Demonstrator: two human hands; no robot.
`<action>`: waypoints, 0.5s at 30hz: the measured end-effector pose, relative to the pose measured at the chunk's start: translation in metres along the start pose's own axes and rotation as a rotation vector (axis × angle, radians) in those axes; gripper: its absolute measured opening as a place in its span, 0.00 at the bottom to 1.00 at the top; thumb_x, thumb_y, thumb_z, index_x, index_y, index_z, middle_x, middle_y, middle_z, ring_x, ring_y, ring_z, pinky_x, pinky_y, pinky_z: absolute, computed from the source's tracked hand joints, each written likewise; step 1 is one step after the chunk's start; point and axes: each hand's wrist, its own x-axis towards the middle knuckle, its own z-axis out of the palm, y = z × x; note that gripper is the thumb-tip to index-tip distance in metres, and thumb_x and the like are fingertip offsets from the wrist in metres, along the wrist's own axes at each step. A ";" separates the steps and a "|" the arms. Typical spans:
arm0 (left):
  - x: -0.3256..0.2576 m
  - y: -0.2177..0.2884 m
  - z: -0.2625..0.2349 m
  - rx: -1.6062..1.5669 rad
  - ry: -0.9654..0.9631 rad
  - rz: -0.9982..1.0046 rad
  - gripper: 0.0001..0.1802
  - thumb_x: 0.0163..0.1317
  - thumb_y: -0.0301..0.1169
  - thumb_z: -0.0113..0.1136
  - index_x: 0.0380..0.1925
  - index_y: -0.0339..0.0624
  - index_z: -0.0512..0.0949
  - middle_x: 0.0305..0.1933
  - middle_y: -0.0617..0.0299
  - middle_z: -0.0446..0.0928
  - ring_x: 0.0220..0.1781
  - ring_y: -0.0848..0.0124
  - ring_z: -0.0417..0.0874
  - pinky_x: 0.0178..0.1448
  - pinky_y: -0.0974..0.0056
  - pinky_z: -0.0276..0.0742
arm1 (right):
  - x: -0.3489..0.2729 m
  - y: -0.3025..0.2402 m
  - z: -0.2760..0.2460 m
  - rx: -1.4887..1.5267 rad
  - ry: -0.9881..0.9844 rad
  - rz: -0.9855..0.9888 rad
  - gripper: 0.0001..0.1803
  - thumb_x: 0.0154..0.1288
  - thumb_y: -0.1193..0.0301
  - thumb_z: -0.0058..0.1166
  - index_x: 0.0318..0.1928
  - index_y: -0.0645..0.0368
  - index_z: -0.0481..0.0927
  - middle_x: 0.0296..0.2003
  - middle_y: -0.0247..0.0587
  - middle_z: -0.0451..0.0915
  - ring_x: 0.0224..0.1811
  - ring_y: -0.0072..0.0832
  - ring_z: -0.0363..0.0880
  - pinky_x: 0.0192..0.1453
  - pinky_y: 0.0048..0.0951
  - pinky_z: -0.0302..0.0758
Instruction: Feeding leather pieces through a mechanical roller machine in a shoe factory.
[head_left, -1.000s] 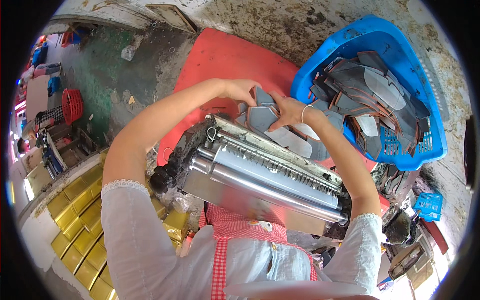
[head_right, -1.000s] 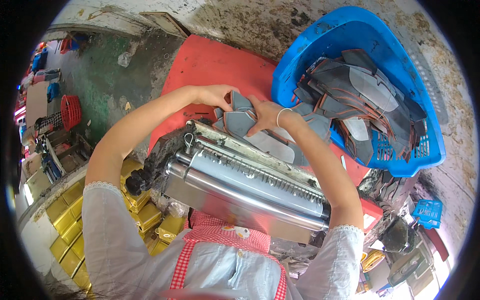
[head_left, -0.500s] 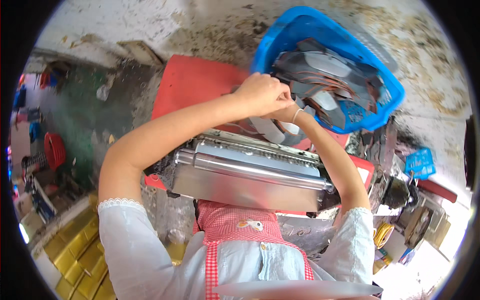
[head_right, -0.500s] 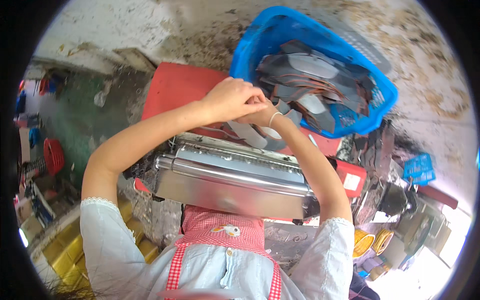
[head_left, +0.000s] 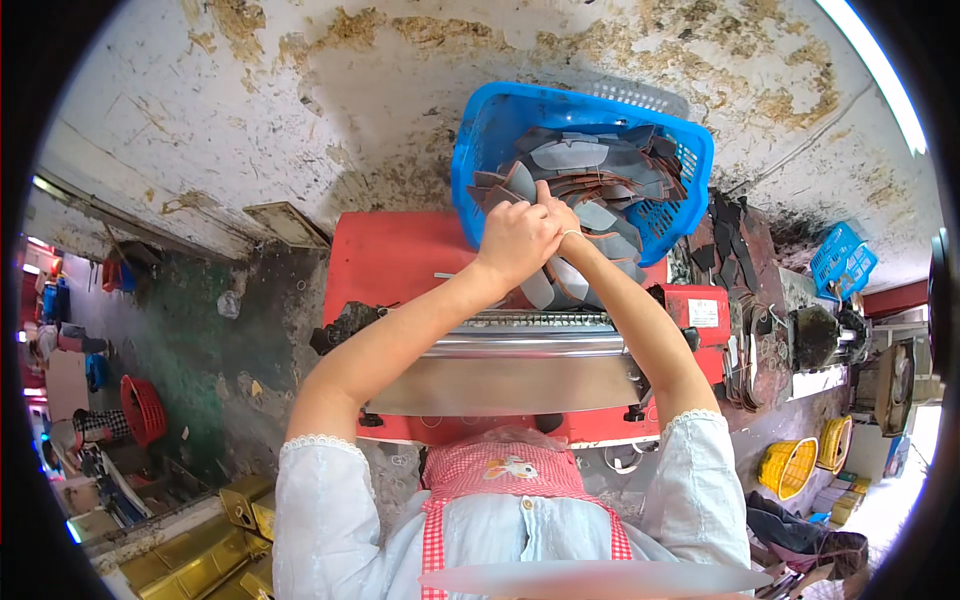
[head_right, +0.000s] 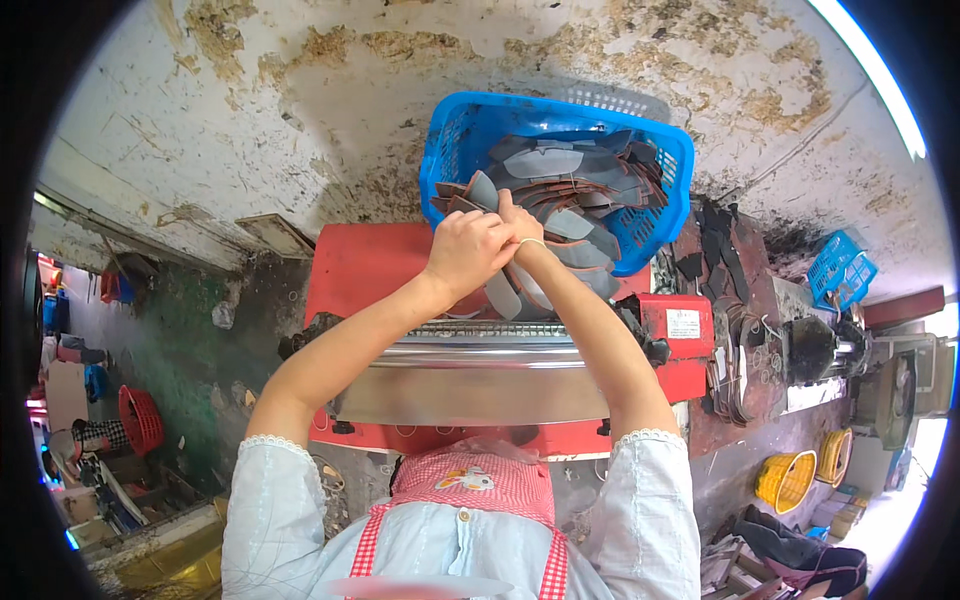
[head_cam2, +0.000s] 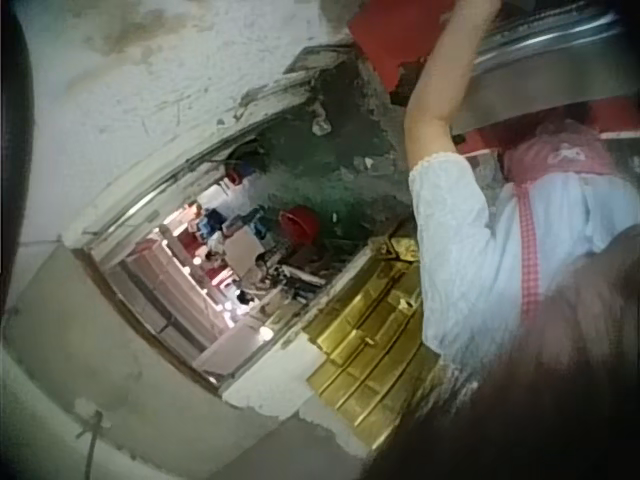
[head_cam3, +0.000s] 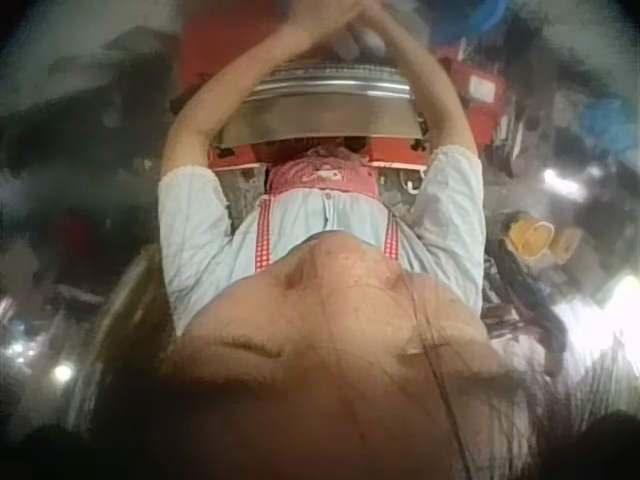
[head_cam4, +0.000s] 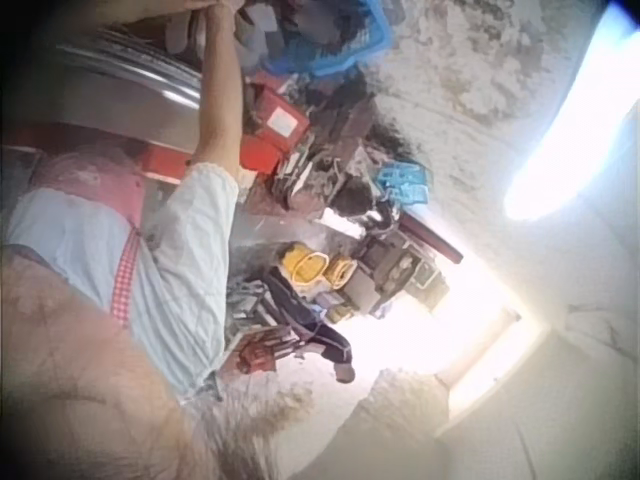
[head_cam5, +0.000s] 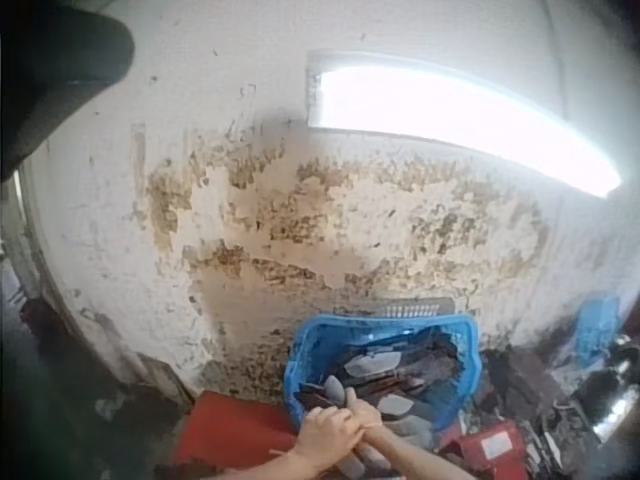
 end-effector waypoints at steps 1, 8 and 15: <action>-0.001 0.003 -0.002 0.003 0.020 0.018 0.06 0.54 0.36 0.67 0.26 0.49 0.80 0.28 0.64 0.80 0.33 0.65 0.82 0.37 0.57 0.73 | -0.003 -0.003 -0.004 0.006 0.007 -0.003 0.25 0.62 0.59 0.55 0.52 0.57 0.62 0.41 0.61 0.84 0.48 0.56 0.84 0.49 0.53 0.79; 0.011 0.011 -0.001 -0.224 0.074 -0.069 0.06 0.58 0.33 0.64 0.29 0.44 0.79 0.32 0.61 0.80 0.36 0.66 0.82 0.40 0.59 0.76 | -0.006 0.000 -0.022 -0.036 0.103 0.082 0.26 0.61 0.60 0.58 0.52 0.57 0.62 0.42 0.59 0.84 0.48 0.54 0.85 0.49 0.52 0.80; -0.003 -0.018 -0.004 -0.542 0.042 -0.250 0.12 0.59 0.38 0.64 0.31 0.41 0.85 0.35 0.50 0.83 0.41 0.55 0.83 0.47 0.55 0.77 | 0.024 0.015 0.026 0.039 0.189 0.001 0.26 0.61 0.60 0.58 0.56 0.55 0.68 0.41 0.51 0.85 0.45 0.48 0.85 0.49 0.53 0.79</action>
